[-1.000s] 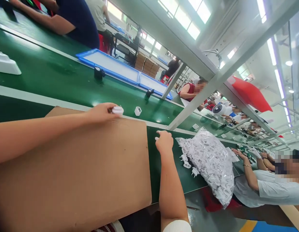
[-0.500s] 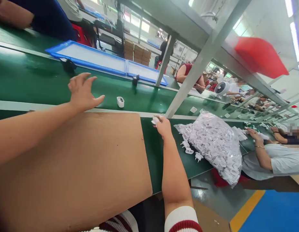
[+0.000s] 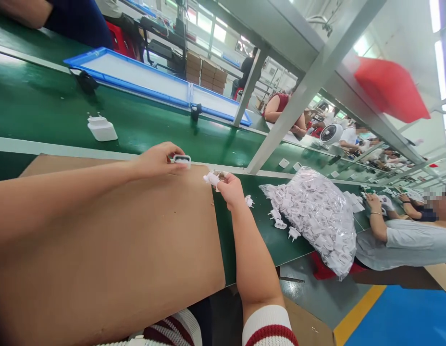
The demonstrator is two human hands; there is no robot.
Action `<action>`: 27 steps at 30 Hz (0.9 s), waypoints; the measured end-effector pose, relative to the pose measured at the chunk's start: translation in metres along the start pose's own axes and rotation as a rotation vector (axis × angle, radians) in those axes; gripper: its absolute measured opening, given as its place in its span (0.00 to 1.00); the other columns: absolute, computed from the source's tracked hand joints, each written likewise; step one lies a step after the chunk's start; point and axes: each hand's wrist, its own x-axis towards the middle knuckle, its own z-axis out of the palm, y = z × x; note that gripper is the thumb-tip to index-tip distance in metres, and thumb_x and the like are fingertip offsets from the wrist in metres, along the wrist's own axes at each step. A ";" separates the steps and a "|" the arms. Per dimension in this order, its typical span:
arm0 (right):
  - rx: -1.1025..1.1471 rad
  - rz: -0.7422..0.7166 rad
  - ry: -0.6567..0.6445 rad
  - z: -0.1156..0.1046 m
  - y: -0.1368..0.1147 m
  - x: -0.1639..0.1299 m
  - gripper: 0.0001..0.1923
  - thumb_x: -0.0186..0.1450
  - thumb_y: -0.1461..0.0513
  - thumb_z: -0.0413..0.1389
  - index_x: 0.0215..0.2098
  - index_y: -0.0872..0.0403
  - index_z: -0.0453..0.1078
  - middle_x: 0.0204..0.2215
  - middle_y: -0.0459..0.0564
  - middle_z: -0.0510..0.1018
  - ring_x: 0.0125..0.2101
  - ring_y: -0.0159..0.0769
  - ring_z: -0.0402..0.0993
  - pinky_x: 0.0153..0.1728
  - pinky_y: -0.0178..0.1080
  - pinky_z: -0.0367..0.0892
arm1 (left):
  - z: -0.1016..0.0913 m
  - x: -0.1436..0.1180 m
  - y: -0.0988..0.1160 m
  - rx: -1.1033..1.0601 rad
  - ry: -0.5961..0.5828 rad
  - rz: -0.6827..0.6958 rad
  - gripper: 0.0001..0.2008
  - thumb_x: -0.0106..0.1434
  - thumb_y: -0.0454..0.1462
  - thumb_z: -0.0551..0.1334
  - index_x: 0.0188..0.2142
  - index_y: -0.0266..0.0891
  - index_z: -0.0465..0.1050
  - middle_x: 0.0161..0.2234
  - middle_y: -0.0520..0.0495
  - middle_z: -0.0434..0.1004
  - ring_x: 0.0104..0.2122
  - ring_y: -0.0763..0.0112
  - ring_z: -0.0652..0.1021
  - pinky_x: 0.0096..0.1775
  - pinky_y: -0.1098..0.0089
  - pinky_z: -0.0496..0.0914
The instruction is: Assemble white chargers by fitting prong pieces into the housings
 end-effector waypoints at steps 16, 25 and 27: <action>-0.790 -0.551 -0.071 0.041 0.016 -0.020 0.15 0.66 0.63 0.59 0.49 0.47 0.80 0.44 0.48 0.82 0.51 0.42 0.73 0.60 0.48 0.68 | 0.028 -0.081 0.030 -0.392 -0.124 0.011 0.20 0.58 0.50 0.65 0.44 0.42 0.81 0.41 0.50 0.82 0.43 0.57 0.79 0.45 0.65 0.70; -0.927 -0.641 -0.166 0.037 0.010 -0.019 0.15 0.66 0.65 0.55 0.48 0.49 0.79 0.38 0.47 0.78 0.49 0.44 0.70 0.55 0.49 0.70 | 0.028 -0.084 0.032 -0.481 -0.120 -0.009 0.17 0.58 0.47 0.68 0.40 0.38 0.82 0.40 0.49 0.83 0.40 0.59 0.78 0.41 0.64 0.70; -0.947 -0.653 -0.180 0.038 0.008 -0.019 0.15 0.66 0.65 0.54 0.48 0.49 0.78 0.37 0.47 0.77 0.47 0.44 0.70 0.54 0.49 0.71 | 0.028 -0.084 0.032 -0.464 -0.126 -0.029 0.16 0.58 0.48 0.68 0.38 0.39 0.82 0.38 0.50 0.82 0.39 0.59 0.78 0.40 0.65 0.69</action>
